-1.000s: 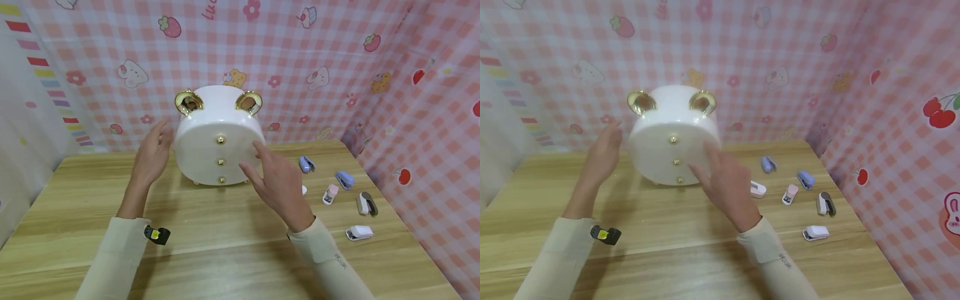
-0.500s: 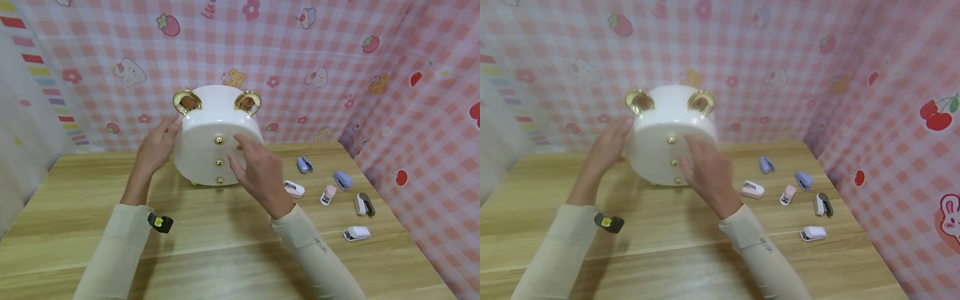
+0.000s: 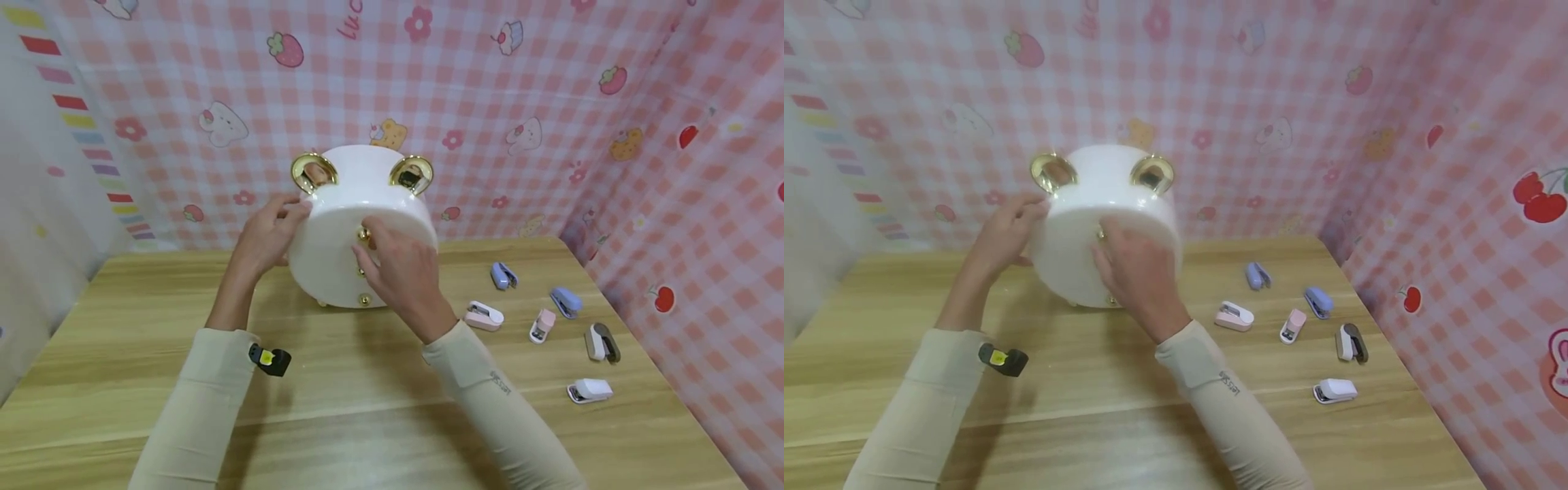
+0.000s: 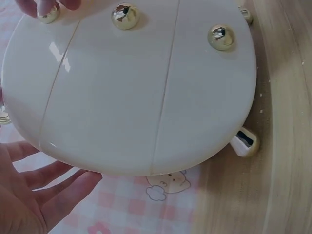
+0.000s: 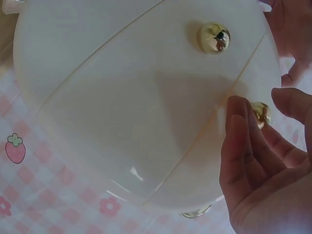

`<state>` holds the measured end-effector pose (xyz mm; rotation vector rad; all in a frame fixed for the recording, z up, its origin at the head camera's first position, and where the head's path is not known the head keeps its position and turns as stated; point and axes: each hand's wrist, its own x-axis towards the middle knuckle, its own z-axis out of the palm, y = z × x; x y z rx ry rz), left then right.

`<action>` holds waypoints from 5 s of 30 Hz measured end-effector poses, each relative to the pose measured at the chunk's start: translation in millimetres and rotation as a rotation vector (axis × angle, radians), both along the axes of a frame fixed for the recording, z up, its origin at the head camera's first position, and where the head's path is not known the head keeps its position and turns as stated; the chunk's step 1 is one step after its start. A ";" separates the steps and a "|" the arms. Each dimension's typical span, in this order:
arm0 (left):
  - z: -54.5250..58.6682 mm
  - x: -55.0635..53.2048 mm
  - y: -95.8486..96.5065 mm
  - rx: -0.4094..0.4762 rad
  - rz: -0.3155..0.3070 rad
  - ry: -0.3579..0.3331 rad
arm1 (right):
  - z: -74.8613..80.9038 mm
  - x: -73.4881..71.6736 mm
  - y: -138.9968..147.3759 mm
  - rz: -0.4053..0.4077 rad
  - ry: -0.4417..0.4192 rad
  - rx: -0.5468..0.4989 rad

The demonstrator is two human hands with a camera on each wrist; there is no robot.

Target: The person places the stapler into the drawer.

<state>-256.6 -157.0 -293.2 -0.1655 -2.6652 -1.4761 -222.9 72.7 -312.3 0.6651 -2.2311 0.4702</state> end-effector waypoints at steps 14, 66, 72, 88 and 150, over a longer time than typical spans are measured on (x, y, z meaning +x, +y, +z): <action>2.3 -4.7 0.7 0.007 -0.045 -0.052 | -2.7 -5.4 -1.0 0.010 0.017 -0.025; 2.0 -9.5 0.4 0.016 -0.103 -0.045 | -2.4 63.9 20.9 0.153 0.132 0.097; 0.2 -9.5 1.3 0.029 -0.105 -0.058 | -5.4 66.4 22.8 0.160 0.124 0.077; 0.2 -7.5 0.6 0.018 -0.101 -0.065 | -3.3 69.1 24.2 0.181 0.100 0.083; 3.3 -2.2 4.9 0.038 -0.121 -0.060 | -91.5 21.3 178.5 -0.167 -0.124 0.166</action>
